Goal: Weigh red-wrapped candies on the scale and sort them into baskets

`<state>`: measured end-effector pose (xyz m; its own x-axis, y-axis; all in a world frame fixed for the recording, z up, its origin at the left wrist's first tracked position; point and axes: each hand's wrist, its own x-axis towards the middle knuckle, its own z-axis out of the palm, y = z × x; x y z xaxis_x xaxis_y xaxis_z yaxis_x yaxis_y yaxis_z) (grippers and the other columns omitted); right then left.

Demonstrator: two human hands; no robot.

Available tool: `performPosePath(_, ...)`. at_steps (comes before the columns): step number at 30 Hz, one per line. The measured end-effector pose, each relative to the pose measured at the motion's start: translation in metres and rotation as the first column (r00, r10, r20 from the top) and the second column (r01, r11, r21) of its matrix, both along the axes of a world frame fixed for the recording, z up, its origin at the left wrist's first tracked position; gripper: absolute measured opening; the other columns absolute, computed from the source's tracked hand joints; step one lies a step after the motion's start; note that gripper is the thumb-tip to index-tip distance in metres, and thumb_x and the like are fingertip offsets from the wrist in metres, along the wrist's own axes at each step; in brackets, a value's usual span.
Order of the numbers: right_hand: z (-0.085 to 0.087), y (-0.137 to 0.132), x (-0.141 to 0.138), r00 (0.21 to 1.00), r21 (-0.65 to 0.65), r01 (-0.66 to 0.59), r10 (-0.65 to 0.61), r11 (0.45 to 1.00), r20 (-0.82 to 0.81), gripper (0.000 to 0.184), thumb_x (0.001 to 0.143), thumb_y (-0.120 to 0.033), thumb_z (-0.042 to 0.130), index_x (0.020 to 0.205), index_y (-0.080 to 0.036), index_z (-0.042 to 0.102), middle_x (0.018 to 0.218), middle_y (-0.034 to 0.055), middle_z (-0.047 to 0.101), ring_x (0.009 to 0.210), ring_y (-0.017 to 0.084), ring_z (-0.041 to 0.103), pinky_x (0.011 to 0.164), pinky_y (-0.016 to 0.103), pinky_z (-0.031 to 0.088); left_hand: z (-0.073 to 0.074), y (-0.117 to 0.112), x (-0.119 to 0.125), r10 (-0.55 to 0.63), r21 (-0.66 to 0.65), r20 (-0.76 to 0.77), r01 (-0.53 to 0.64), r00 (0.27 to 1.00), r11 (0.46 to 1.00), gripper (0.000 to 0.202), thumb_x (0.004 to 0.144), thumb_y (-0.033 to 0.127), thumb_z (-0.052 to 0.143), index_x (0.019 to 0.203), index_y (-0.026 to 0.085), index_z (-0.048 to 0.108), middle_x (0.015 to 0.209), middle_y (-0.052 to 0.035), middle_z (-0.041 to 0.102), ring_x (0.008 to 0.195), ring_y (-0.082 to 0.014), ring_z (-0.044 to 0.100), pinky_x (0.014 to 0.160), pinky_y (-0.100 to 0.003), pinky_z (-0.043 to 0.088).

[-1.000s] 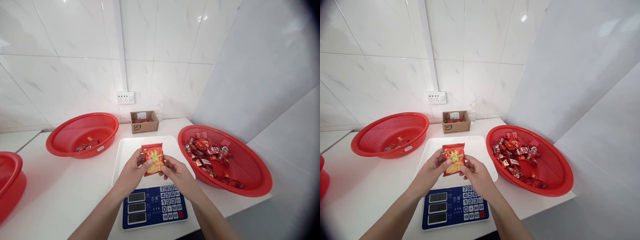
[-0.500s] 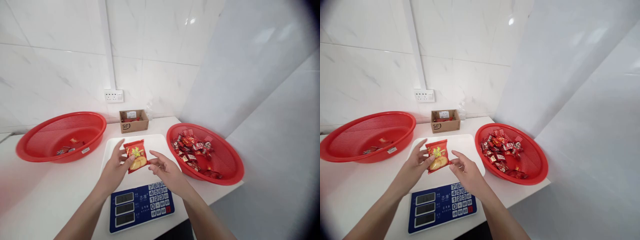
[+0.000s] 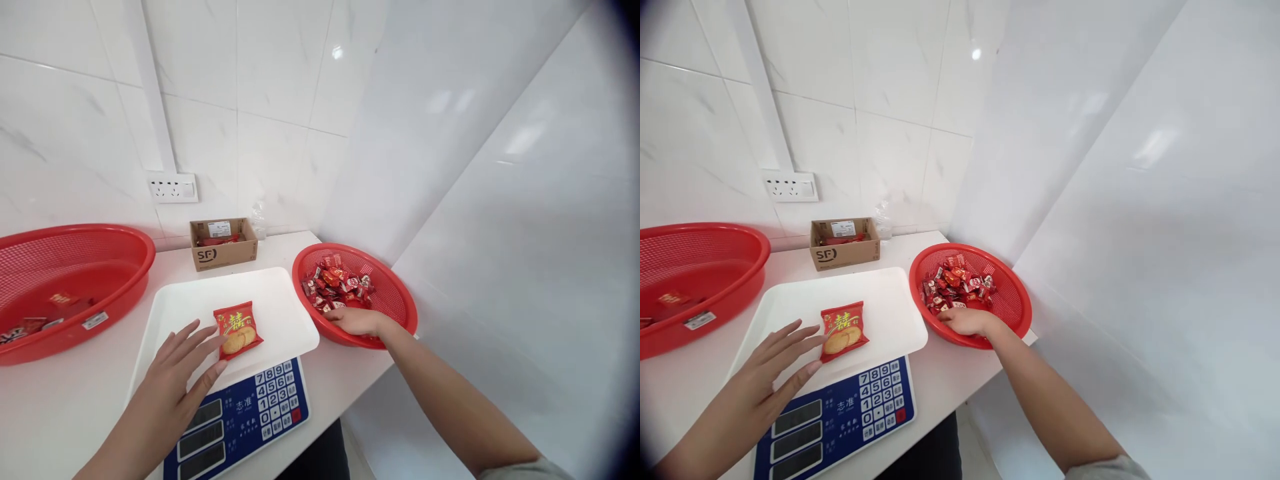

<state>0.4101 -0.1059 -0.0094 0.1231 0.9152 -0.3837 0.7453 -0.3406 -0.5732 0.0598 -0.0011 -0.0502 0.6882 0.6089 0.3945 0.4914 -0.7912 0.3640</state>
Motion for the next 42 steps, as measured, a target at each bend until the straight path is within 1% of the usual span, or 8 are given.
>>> performPosePath(5, -0.018, -0.001, 0.025, 0.979, -0.187, 0.069, -0.03, 0.98, 0.203, 0.062, 0.074, -0.027, 0.064, 0.134, -0.033, 0.048, 0.141, 0.0065, 0.046, 0.126, 0.033, 0.044, 0.099, 0.044, 0.038, 0.003, -0.004, -0.005, 0.019, -0.032, 0.076, -0.016, 0.997, 0.999, 0.041, 0.086, 0.053, 0.045, 0.116, 0.031, 0.061, 0.124, -0.0009, 0.062, 0.127, -0.0287, 0.045, 0.101, -0.051, 0.042)
performPosePath(8, -0.025, 0.0, 0.043, 0.911, -0.128, 0.207, -0.144, 0.97, 0.386, 0.074, 0.078, -0.031, 0.063, 0.145, -0.027, 0.03, 0.155, 0.0126, 0.012, 0.139, 0.038, 0.015, 0.107, 0.05, 0.024, 0.004, -0.004, -0.008, 0.061, -0.06, 0.083, -0.056, 0.995, 0.997, 0.04, 0.085, 0.053, 0.045, 0.114, 0.032, 0.063, 0.124, -0.001, 0.062, 0.126, -0.0296, 0.046, 0.097, -0.05, 0.047)
performPosePath(10, -0.026, 0.002, 0.054, 0.855, -0.049, 0.269, -0.215, 0.962, 0.473, 0.073, 0.084, -0.03, 0.058, 0.147, -0.023, 0.022, 0.155, 0.0152, 0.006, 0.14, 0.036, 0.011, 0.108, 0.052, 0.021, 0.004, -0.005, -0.01, 0.095, -0.089, 0.076, -0.088, 0.993, 0.992, 0.039, 0.086, 0.052, 0.044, 0.115, 0.034, 0.062, 0.126, -0.0006, 0.061, 0.127, -0.03, 0.045, 0.088, -0.046, 0.053)
performPosePath(14, -0.025, 0.004, 0.066, 0.812, 0.021, 0.251, -0.222, 0.968, 0.539, 0.049, 0.088, -0.032, 0.055, 0.134, -0.021, 0.041, 0.143, 0.0113, 0.037, 0.124, 0.03, 0.043, 0.098, 0.054, 0.037, 0.005, -0.003, -0.012, 0.124, -0.158, 0.081, -0.11, 0.989, 0.981, 0.039, 0.085, 0.052, 0.046, 0.117, 0.035, 0.06, 0.129, -0.0002, 0.058, 0.129, -0.0302, 0.042, 0.059, -0.03, 0.06)
performPosePath(18, -0.026, 0.008, 0.059, 0.831, -0.032, 0.146, -0.105, 0.989, 0.547, 0.034, 0.089, -0.032, 0.055, 0.12, -0.018, 0.054, 0.124, 0.0087, 0.054, 0.104, 0.022, 0.057, 0.086, 0.044, 0.049, 0.006, -0.002, -0.012, 0.115, -0.196, 0.081, -0.097, 0.99, 0.976, 0.038, 0.085, 0.051, 0.047, 0.117, 0.035, 0.06, 0.131, 0.0006, 0.057, 0.13, -0.0294, 0.041, 0.05, -0.023, 0.057)
performPosePath(24, -0.032, 0.025, 0.045, 0.798, -0.139, 0.07, 0.028, 0.988, 0.602, 0.033, 0.089, -0.032, 0.055, 0.119, -0.019, 0.054, 0.123, 0.0087, 0.055, 0.103, 0.022, 0.057, 0.085, 0.043, 0.049, 0.01, -0.006, -0.007, 0.1, -0.147, 0.091, -0.086, 0.991, 0.985, 0.037, 0.085, 0.053, 0.045, 0.113, 0.036, 0.061, 0.127, 0.0008, 0.06, 0.127, -0.0293, 0.045, 0.062, -0.032, 0.06)
performPosePath(31, -0.042, 0.041, 0.039, 0.721, -0.156, 0.09, 0.044, 0.984, 0.692, 0.034, 0.089, -0.033, 0.055, 0.119, -0.017, 0.054, 0.122, 0.0091, 0.055, 0.103, 0.022, 0.058, 0.085, 0.043, 0.049, 0.009, -0.006, -0.007, 0.092, -0.134, 0.095, -0.079, 0.991, 0.988, 0.037, 0.085, 0.052, 0.047, 0.113, 0.035, 0.063, 0.126, -0.0005, 0.061, 0.125, -0.0306, 0.047, 0.079, -0.041, 0.058)
performPosePath(42, -0.037, 0.037, 0.046, 0.782, -0.113, 0.127, -0.029, 0.985, 0.623, 0.031, 0.089, -0.032, 0.055, 0.117, -0.018, 0.055, 0.118, 0.008, 0.057, 0.098, 0.02, 0.059, 0.082, 0.04, 0.051, 0.013, -0.009, -0.01, 0.09, -0.13, 0.105, -0.077, 0.99, 0.989, 0.037, 0.085, 0.05, 0.048, 0.114, 0.034, 0.063, 0.126, -0.0017, 0.061, 0.125, -0.032, 0.047, 0.08, -0.043, 0.057)
